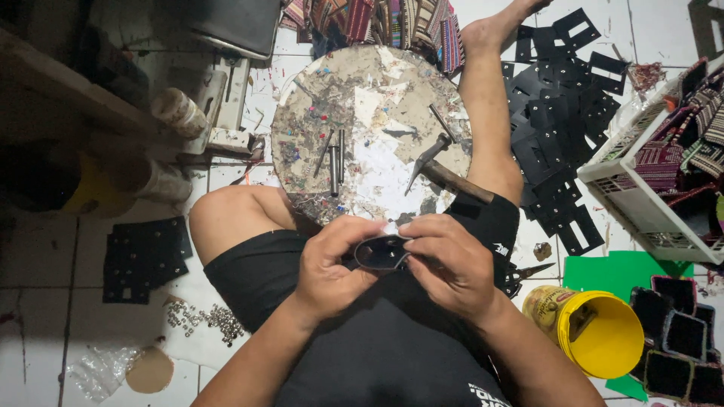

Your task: Attaching metal rivets to pre-cut leather pieces using a hammer and a rivet setter on a manual work station.

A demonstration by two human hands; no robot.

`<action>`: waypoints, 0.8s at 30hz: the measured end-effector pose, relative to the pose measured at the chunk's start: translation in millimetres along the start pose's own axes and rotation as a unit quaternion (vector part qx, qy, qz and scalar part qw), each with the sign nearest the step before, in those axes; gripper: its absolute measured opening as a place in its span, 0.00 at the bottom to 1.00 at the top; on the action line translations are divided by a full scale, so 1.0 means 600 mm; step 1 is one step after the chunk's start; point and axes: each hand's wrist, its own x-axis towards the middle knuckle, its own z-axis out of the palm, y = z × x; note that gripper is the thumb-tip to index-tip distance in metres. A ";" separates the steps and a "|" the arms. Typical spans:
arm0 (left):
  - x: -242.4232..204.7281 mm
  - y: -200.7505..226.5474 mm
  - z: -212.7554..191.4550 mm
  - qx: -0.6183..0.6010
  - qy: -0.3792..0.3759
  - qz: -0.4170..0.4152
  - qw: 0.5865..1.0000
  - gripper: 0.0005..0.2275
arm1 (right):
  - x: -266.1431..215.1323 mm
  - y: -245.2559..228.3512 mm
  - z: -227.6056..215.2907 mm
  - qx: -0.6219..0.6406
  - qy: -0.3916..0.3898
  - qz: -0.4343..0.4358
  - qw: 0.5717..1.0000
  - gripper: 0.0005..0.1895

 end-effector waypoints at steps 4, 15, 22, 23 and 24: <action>-0.002 0.000 0.004 -0.042 -0.008 0.015 0.999 0.13 | 0.003 -0.006 0.003 -0.014 -0.006 -0.026 1.000 0.10; 0.001 0.018 0.019 0.041 0.002 0.101 0.994 0.08 | -0.017 0.009 0.006 -0.016 -0.009 -0.105 0.994 0.12; -0.003 0.017 0.027 0.034 0.013 0.108 0.994 0.08 | -0.014 0.007 0.009 -0.027 -0.002 -0.111 0.993 0.11; -0.003 0.017 0.027 0.028 0.017 0.109 0.993 0.09 | -0.017 0.009 0.010 -0.012 0.002 -0.104 0.995 0.11; -0.002 0.017 0.028 0.022 0.020 0.111 0.993 0.09 | -0.019 0.012 0.010 0.003 0.006 -0.096 0.995 0.10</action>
